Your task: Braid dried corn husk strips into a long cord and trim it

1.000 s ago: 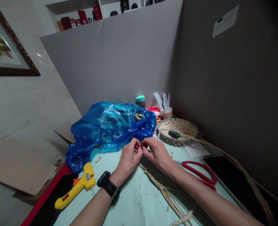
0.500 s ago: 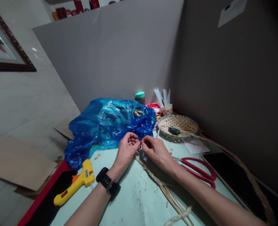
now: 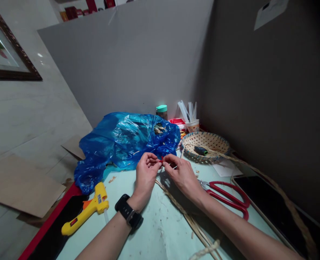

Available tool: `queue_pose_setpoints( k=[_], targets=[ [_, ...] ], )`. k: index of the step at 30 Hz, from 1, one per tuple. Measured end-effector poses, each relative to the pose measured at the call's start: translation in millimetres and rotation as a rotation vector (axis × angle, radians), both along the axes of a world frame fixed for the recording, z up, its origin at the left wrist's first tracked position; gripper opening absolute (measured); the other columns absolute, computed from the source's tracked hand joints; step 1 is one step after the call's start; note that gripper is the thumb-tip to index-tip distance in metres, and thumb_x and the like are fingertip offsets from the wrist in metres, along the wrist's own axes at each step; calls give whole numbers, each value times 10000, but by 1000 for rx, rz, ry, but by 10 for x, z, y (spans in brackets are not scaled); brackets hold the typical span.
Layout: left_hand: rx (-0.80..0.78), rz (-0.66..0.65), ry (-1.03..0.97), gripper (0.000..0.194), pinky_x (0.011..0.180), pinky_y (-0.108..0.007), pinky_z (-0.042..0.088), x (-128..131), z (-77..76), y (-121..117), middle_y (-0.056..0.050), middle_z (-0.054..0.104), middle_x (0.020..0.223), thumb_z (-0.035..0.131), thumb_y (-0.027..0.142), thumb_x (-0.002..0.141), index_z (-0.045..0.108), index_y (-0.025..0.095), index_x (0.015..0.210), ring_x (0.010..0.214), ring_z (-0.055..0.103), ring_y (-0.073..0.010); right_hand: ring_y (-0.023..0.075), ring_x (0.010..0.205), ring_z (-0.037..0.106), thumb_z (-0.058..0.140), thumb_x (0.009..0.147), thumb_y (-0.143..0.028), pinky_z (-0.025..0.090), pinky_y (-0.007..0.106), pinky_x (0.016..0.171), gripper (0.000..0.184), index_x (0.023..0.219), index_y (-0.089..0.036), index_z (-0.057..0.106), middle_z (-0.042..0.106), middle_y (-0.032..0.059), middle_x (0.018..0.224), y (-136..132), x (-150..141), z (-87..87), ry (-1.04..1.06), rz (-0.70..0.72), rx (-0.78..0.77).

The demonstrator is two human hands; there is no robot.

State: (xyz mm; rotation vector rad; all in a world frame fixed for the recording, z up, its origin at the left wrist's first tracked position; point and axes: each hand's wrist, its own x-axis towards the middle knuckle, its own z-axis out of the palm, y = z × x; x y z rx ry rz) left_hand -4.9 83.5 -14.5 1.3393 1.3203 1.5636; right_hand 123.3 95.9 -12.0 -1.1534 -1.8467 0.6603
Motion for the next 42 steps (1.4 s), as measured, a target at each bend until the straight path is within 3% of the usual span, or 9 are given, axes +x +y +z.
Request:
queue_pose_setpoints(
  k=[5, 10, 17, 29, 32, 35, 42],
  targets=[
    [21, 33, -23, 147, 668, -228, 452, 30, 21, -32, 10, 573, 770, 606, 134, 705, 502, 177, 799, 716, 564, -113, 172, 740, 576, 512, 861, -247, 397, 263, 685, 159, 824, -188, 654, 659, 42, 823, -17, -1, 8, -108, -22, 34],
    [83, 91, 215, 127, 683, -244, 438, 36, 39, -45, 9, 573, 772, 559, 102, 719, 509, 186, 798, 718, 554, -125, 163, 734, 575, 533, 859, -215, 395, 254, 680, 108, 855, -185, 637, 653, 34, 825, -20, 27, 23, -154, -17, 135],
    [94, 124, 422, 129, 677, -252, 409, 39, 87, -78, 14, 569, 744, 531, 84, 705, 510, 195, 768, 699, 536, -134, 193, 744, 548, 496, 888, -204, 330, 303, 655, 154, 838, -174, 638, 638, 60, 812, -28, 58, -53, -488, -68, 487],
    [103, 38, 414, 113, 683, -251, 414, -9, 50, -19, 2, 576, 777, 530, 101, 736, 518, 191, 802, 723, 539, -137, 188, 759, 521, 499, 871, -136, 312, 298, 671, 128, 868, -181, 619, 622, 54, 835, 19, 107, -29, -550, -14, 537],
    [110, 13, 423, 126, 686, -252, 417, -6, 73, -32, 3, 577, 777, 527, 87, 731, 516, 193, 798, 727, 543, -137, 181, 737, 532, 506, 849, -148, 311, 290, 641, 113, 837, -173, 615, 622, 52, 802, 15, 95, -22, -505, -19, 473],
    [117, 12, 421, 139, 697, -253, 420, 11, 82, -60, 7, 579, 772, 527, 77, 720, 516, 196, 790, 735, 548, -138, 151, 671, 531, 495, 840, -173, 318, 261, 604, 124, 792, -174, 609, 625, 33, 755, 24, 81, -9, -367, 0, 315],
    [7, 147, 345, 92, 644, -251, 432, 31, -30, -49, 2, 587, 753, 565, 133, 740, 525, 195, 795, 702, 566, -140, 128, 568, 489, 502, 794, -175, 308, 240, 549, 142, 696, -167, 604, 602, 15, 631, 1, 32, 21, -176, -24, 105]
  ],
)
